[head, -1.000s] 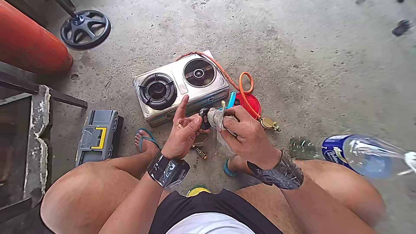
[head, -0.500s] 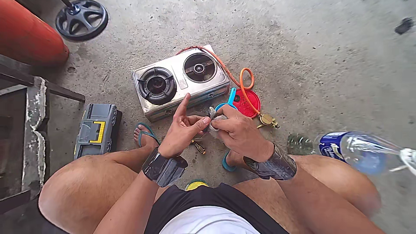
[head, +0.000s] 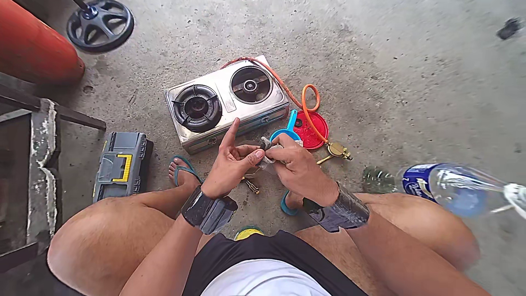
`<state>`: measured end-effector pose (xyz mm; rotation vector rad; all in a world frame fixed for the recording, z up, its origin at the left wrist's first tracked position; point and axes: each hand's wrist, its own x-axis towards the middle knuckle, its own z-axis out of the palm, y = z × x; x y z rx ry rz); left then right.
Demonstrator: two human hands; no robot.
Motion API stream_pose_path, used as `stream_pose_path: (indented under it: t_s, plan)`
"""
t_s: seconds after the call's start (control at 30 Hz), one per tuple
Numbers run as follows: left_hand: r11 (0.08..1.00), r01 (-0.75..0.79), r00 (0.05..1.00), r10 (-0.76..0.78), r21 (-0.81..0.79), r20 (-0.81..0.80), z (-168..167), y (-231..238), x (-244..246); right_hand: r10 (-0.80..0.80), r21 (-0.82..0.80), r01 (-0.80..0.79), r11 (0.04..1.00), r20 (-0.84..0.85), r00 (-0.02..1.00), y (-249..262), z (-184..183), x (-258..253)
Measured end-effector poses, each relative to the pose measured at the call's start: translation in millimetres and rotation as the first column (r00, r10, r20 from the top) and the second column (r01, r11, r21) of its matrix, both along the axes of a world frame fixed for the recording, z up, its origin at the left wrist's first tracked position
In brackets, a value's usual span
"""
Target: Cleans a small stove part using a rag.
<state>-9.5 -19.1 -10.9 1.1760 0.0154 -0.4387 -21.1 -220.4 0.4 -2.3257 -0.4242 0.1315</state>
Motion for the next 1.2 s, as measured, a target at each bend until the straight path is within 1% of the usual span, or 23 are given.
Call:
stream_pose_path:
  t_s: [0.03, 0.07, 0.1, 0.13, 0.2, 0.27, 0.3, 0.37, 0.4, 0.47, 0.53, 0.6, 0.67, 0.73, 0.87, 1.0, 1.1, 1.2]
  plan:
    - [1.0, -0.001, 1.0, 0.001, -0.004, 0.013, -1, 0, 0, -0.005, 0.124, 0.022, 0.992, -0.136, 0.991, -1, -1, 0]
    - [1.0, -0.001, 1.0, 0.002, -0.012, 0.031, -1, 1, -1, 0.003, 0.258, 0.064, 0.964, -0.251, 0.968, -1, -1, 1]
    - [1.0, -0.001, 0.998, 0.002, -0.019, 0.059, 0, 1, 0, 0.026, 0.388, 0.116, 0.914, -0.341, 0.94, -1, 1, 1]
    - [1.0, 0.003, 0.995, 0.0, -0.024, 0.098, 0, 2, 0, 0.062, 0.5, 0.179, 0.847, -0.428, 0.901, -2, 3, 2]
    - [1.0, 0.003, 0.98, 0.0, -0.015, 0.197, 2, 0, -1, 0.182, 0.662, 0.32, 0.678, -0.573, 0.799, -5, 7, 3]
    - [1.0, 0.006, 0.952, 0.004, -0.031, 0.305, 0, -1, -1, 0.314, 0.75, 0.434, 0.5, -0.624, 0.716, -11, 6, 4]
    - [0.999, 0.005, 0.936, 0.011, -0.046, 0.353, -1, -2, 0, 0.361, 0.775, 0.488, 0.402, -0.624, 0.693, -14, 5, 4]
    - [0.994, 0.001, 0.919, 0.042, -0.109, 0.391, -4, -2, 3, 0.388, 0.785, 0.575, 0.23, -0.615, 0.686, -17, 6, 6]
    - [0.985, -0.004, 0.93, 0.066, -0.17, 0.362, -5, -1, 4, 0.369, 0.784, 0.596, 0.177, -0.614, 0.698, -18, 9, 7]
    - [0.952, -0.007, 0.958, 0.094, -0.307, 0.27, -7, 4, 7, 0.349, 0.803, 0.582, 0.128, -0.586, 0.731, -20, 13, 10]
    - [0.882, 0.016, 0.982, 0.075, -0.471, 0.174, -5, 9, 8, 0.347, 0.83, 0.543, 0.126, -0.55, 0.76, -22, 15, 11]
    - [0.774, 0.051, 0.994, 0.019, -0.631, 0.105, -5, 12, 8, 0.324, 0.844, 0.515, 0.151, -0.535, 0.781, -23, 17, 11]
    - [0.686, 0.061, 0.998, -0.038, -0.725, 0.047, -4, 14, 8, 0.296, 0.862, 0.467, 0.196, -0.506, 0.81, -23, 16, 11]
    - [0.633, 0.058, 0.997, -0.072, -0.772, 0.016, -3, 14, 8, 0.24, 0.882, 0.396, 0.255, -0.454, 0.858, -22, 16, 9]
    - [0.618, 0.107, 0.994, -0.086, -0.779, 0.068, -4, 14, 10, 0.125, 0.884, 0.205, 0.421, -0.281, 0.952, -22, 19, 7]
    - [0.61, 0.184, 0.983, -0.113, -0.771, 0.145, -6, 14, 11, 0.061, 0.82, 0.052, 0.57, -0.105, 0.993, -20, 20, 6]
    - [0.617, 0.243, 0.97, -0.13, -0.748, 0.207, -8, 14, 12, 0.053, 0.767, -0.024, 0.641, -0.013, 0.999, -18, 24, 3]
    - [0.642, 0.251, 0.966, -0.124, -0.725, 0.225, -10, 13, 12, 0.027, 0.74, -0.027, 0.672, 0.012, 1.0, -17, 24, 1]
